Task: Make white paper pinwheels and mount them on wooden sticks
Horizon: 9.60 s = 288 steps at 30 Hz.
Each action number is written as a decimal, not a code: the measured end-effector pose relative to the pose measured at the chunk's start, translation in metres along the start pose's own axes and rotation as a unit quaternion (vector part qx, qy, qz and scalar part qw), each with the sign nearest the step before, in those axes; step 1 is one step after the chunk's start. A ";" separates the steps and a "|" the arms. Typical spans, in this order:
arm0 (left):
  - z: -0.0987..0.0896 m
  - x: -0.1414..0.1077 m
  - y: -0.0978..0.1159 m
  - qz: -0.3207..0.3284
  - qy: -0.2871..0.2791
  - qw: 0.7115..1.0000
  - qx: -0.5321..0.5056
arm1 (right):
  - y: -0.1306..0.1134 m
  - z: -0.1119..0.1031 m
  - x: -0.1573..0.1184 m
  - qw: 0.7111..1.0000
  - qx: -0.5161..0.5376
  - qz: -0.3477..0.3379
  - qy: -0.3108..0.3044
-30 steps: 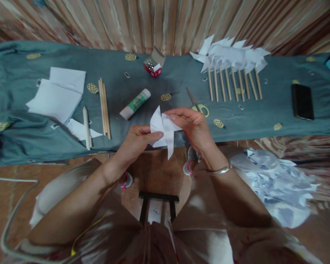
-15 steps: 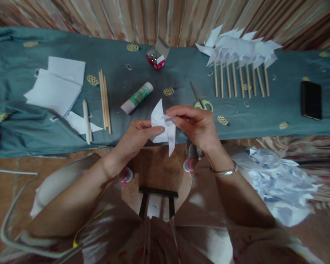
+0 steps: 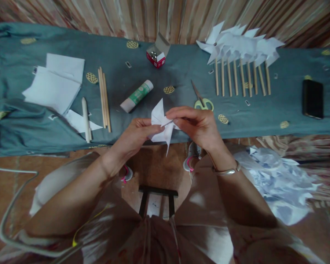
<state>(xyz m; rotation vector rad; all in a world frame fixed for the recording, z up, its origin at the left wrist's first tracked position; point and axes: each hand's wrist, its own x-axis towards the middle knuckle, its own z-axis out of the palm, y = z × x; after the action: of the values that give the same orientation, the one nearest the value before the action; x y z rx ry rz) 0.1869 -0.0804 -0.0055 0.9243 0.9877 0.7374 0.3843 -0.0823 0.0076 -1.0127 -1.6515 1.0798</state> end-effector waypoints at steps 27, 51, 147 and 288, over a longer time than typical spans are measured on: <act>0.008 -0.006 0.007 0.034 0.052 0.993 0.099 | 0.003 0.010 -0.002 0.990 0.059 0.125 0.022; 0.004 0.000 0.008 0.101 0.153 0.979 0.088 | -0.007 0.018 -0.005 0.988 0.025 0.120 0.089; 0.007 -0.005 0.007 -0.022 0.012 0.999 0.027 | -0.006 0.006 -0.004 0.981 0.085 0.153 0.079; 0.011 -0.001 0.010 0.092 0.125 0.986 0.053 | 0.012 0.013 0.013 0.945 0.222 0.235 0.041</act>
<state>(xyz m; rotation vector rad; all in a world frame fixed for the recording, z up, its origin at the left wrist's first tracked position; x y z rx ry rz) 0.1959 -0.0806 0.0068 1.0432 1.1813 0.9821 0.3704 -0.0696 -0.0038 -1.1493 -1.0420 1.6125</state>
